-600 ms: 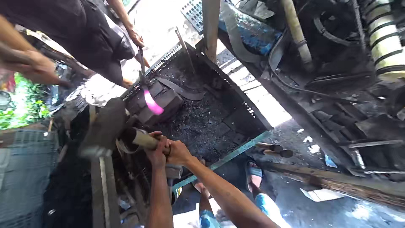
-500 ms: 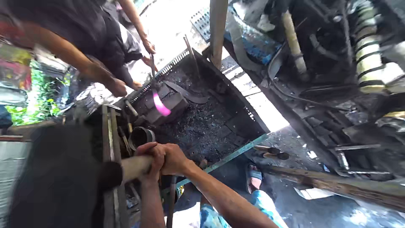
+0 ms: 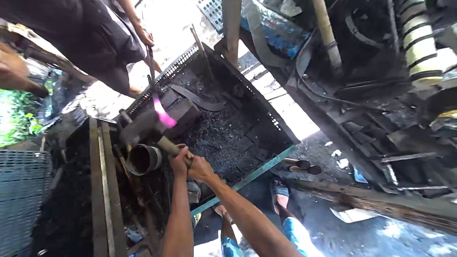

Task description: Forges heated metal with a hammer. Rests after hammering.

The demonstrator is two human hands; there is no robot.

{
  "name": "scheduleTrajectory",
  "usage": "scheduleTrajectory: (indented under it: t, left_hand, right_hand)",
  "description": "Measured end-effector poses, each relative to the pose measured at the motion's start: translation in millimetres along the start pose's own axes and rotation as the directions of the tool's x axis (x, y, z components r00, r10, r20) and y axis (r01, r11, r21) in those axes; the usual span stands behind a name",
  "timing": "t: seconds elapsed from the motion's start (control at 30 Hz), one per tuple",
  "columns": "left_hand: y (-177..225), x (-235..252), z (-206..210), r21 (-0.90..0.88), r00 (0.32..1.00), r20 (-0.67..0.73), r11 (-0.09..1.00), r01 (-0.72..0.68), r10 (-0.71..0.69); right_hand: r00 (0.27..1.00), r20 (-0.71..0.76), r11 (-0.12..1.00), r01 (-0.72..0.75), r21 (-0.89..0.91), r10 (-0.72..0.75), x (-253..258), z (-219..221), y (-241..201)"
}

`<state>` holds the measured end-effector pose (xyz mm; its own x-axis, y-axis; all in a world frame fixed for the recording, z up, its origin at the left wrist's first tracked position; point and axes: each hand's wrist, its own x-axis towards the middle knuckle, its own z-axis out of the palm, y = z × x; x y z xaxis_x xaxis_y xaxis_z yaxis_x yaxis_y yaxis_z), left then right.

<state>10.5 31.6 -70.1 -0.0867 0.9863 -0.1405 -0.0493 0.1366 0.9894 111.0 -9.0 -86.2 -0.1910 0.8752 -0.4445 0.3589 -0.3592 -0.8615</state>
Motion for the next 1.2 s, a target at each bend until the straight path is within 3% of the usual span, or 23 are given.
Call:
scheduleTrajectory:
  t: [0.07, 0.13, 0.23, 0.33, 0.37, 0.4, 0.43, 0.47, 0.53, 0.57, 0.6, 0.63, 0.67, 0.77, 0.83, 0.9, 0.97, 1.0, 1.03, 1.07, 1.13, 1.17, 1.2]
  left_hand:
    - [64.0, -38.5, -3.8, -0.135, 0.98, 0.092, 0.977, -0.163, 0.177]
    - [155.0, -75.8, -6.3, -0.225, 0.882, 0.238, 0.906, -0.358, 0.407]
    - [281.3, -100.8, -4.7, -0.18, 0.671, 0.424, 0.783, -0.596, 0.608]
    - [366.4, -88.6, -3.5, -0.052, 0.562, 0.501, 0.671, -0.74, 0.658]
    - [374.2, -70.2, 1.3, -0.047, 0.542, 0.508, 0.65, -0.758, 0.669]
    - [361.6, -45.5, 5.6, -0.071, 0.538, 0.49, 0.646, -0.76, 0.686]
    - [324.1, -21.1, 7.6, -0.104, 0.585, 0.437, 0.684, -0.722, 0.683]
    - [260.0, -2.3, 4.6, -0.123, 0.688, 0.348, 0.758, -0.64, 0.637]
    - [99.9, 15.4, -4.1, -0.042, 0.907, 0.193, 0.927, -0.373, 0.374]
    - [34.6, 13.3, -3.8, 0.016, 0.977, 0.106, 0.982, -0.186, 0.183]
    - [-5.9, 6.2, -4.7, 0.06, 0.998, 0.061, 0.998, -0.032, 0.028]
    - [-18.1, -0.4, 0.3, 0.064, 0.997, 0.058, 0.997, 0.041, -0.044]
    - [-5.0, -9.4, 6.2, 0.034, 0.995, 0.1, 0.999, -0.013, 0.01]
    - [115.1, -79.4, 7.1, -0.008, 0.916, 0.234, 0.943, -0.333, 0.326]
    - [208.9, -110.0, 17.7, -0.026, 0.819, 0.341, 0.875, -0.483, 0.462]
    - [287.1, -117.0, 25.4, -0.021, 0.689, 0.452, 0.779, -0.627, 0.566]
    - [337.8, -101.3, 26.5, -0.01, 0.549, 0.5, 0.638, -0.77, 0.67]
    - [350.5, -81.7, 30.0, -0.014, 0.492, 0.507, 0.578, -0.816, 0.708]
    - [347.1, -58.0, 33.4, -0.022, 0.473, 0.498, 0.556, -0.831, 0.727]
    - [322.0, -33.2, 33.8, -0.028, 0.499, 0.467, 0.577, -0.816, 0.729]
    - [200.2, 8.7, 19.0, -0.014, 0.715, 0.325, 0.759, -0.65, 0.619]
    - [120.9, 20.2, 11.4, 0.023, 0.85, 0.231, 0.871, -0.491, 0.473]
    - [49.8, 22.2, 6.9, 0.041, 0.95, 0.139, 0.956, -0.289, 0.281]
  right_hand:
    - [0.983, 0.014, 0.98, 0.181, -0.085, -0.18, -38.6, -16.2, -40.1]
    - [0.899, -0.044, 0.898, 0.432, -0.081, -0.436, -84.4, -30.7, -102.2]
    - [0.645, -0.181, 0.663, 0.747, -0.056, -0.742, -122.4, -55.1, -201.5]
    - [0.358, -0.297, 0.412, 0.9, -0.145, -0.885, -110.5, -81.8, -283.8]
    - [0.318, -0.31, 0.385, 0.904, -0.185, -0.896, -95.0, -91.4, -296.1]
    - [0.335, -0.317, 0.409, 0.889, -0.206, -0.888, -73.7, -96.2, -291.4]
    - [0.424, -0.311, 0.492, 0.849, -0.191, -0.851, -48.8, -91.5, -265.0]
    - [0.578, -0.286, 0.628, 0.767, -0.131, -0.765, -25.9, -74.7, -215.7]
    - [0.886, -0.169, 0.896, 0.444, 0.035, -0.432, 9.4, -25.6, -80.9]
    - [0.971, -0.088, 0.964, 0.233, 0.126, -0.223, 13.9, -2.9, -24.9]
    - [0.998, -0.02, 0.98, 0.054, 0.191, -0.052, 10.9, 13.0, 9.7]
    - [1.0, 0.021, 0.985, -0.012, 0.175, 0.009, 6.8, 12.4, 24.5]
    - [0.999, 0.002, 0.989, 0.048, 0.138, -0.049, -1.3, 3.7, 21.1]
    - [0.906, -0.14, 0.9, 0.417, 0.13, -0.4, -72.7, -13.0, -52.2]
    - [0.763, -0.212, 0.753, 0.643, 0.139, -0.611, -110.0, -38.9, -120.8]
    - [0.559, -0.316, 0.553, 0.825, 0.116, -0.767, -128.5, -65.4, -187.5]
    - [0.369, -0.383, 0.399, 0.917, 0.0, -0.847, -117.9, -88.2, -242.5]
    - [0.314, -0.386, 0.359, 0.932, -0.049, -0.867, -102.1, -100.8, -261.1]
    - [0.318, -0.369, 0.376, 0.922, -0.096, -0.873, -80.8, -109.3, -266.3]
    - [0.392, -0.341, 0.452, 0.885, -0.115, -0.854, -56.1, -107.8, -251.3]
    - [0.715, -0.238, 0.743, 0.667, -0.05, -0.658, -6.8, -72.5, -160.8]
    - [0.87, -0.172, 0.881, 0.473, 0.02, -0.463, 12.2, -47.3, -98.1]
    - [0.964, -0.105, 0.964, 0.252, 0.09, -0.242, 19.6, -21.8, -39.6]
